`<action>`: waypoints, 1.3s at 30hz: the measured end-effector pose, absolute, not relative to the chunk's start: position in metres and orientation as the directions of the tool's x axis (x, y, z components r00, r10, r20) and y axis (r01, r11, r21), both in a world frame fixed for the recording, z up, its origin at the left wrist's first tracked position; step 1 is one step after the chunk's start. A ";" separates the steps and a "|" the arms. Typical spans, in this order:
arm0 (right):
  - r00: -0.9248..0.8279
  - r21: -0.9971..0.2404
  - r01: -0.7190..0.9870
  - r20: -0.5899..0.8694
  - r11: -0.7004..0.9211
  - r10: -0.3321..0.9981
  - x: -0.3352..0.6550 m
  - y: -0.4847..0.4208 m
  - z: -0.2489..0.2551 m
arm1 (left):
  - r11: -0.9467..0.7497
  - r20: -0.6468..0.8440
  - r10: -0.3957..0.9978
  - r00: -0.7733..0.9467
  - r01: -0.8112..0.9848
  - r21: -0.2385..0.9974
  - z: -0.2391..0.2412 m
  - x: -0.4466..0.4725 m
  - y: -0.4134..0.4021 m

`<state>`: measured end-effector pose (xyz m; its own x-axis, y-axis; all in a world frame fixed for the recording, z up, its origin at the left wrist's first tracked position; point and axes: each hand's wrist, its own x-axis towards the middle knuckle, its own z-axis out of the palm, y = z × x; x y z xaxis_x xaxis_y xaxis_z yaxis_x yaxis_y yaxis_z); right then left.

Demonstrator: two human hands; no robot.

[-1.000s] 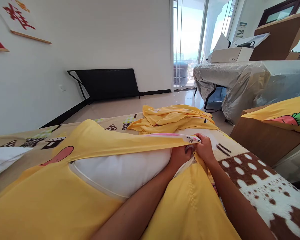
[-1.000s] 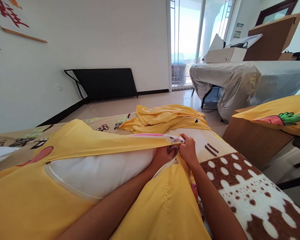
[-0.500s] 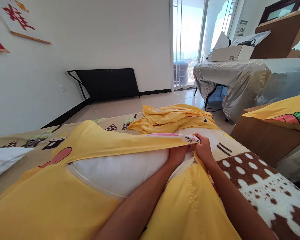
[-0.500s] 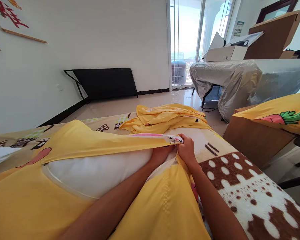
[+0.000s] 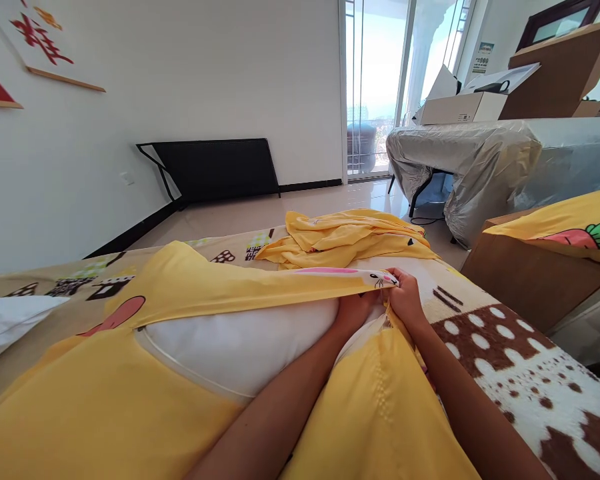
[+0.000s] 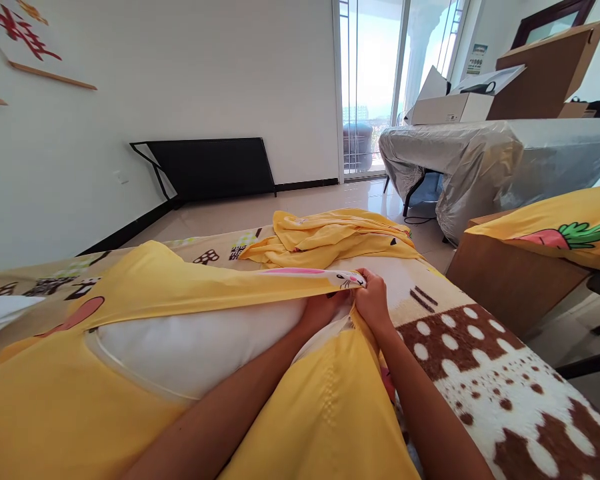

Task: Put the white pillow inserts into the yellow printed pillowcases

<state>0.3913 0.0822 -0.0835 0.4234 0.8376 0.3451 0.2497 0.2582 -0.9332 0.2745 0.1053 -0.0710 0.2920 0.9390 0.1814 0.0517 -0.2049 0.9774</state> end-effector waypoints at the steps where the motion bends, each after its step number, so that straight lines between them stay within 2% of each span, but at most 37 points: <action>1: 0.422 -0.935 0.244 0.343 0.259 0.839 0.391 0.082 -0.083 | -0.208 0.183 0.938 0.295 0.055 0.977 -0.072 0.274 0.106; 10: 0.406 -0.958 0.173 0.281 0.229 0.870 0.387 0.081 -0.080 | -0.237 0.195 0.931 0.309 0.107 0.966 -0.078 0.278 0.112; 19: 0.313 -0.970 0.203 0.196 0.136 0.929 0.398 0.085 -0.082 | -0.234 0.186 0.942 0.280 0.149 0.961 -0.079 0.277 0.110; 28: 0.112 -0.990 0.141 0.026 0.010 0.993 0.394 0.070 -0.069 | -0.260 0.210 0.943 0.258 0.179 0.949 -0.080 0.275 0.109; 34: 0.061 -0.940 0.321 0.141 0.115 0.988 0.402 0.069 -0.065 | -0.289 0.228 0.922 0.314 0.164 0.943 -0.083 0.274 0.113; 39: -0.021 -0.943 0.311 0.118 0.119 0.993 0.410 0.067 -0.063 | -0.290 0.229 0.917 0.325 0.152 0.945 -0.086 0.270 0.119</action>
<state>0.4097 0.0669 -0.0635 -0.0213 0.9928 0.1178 0.3109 0.1186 -0.9430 0.2703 0.1191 -0.0856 0.3251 0.9174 0.2294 0.1516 -0.2900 0.9449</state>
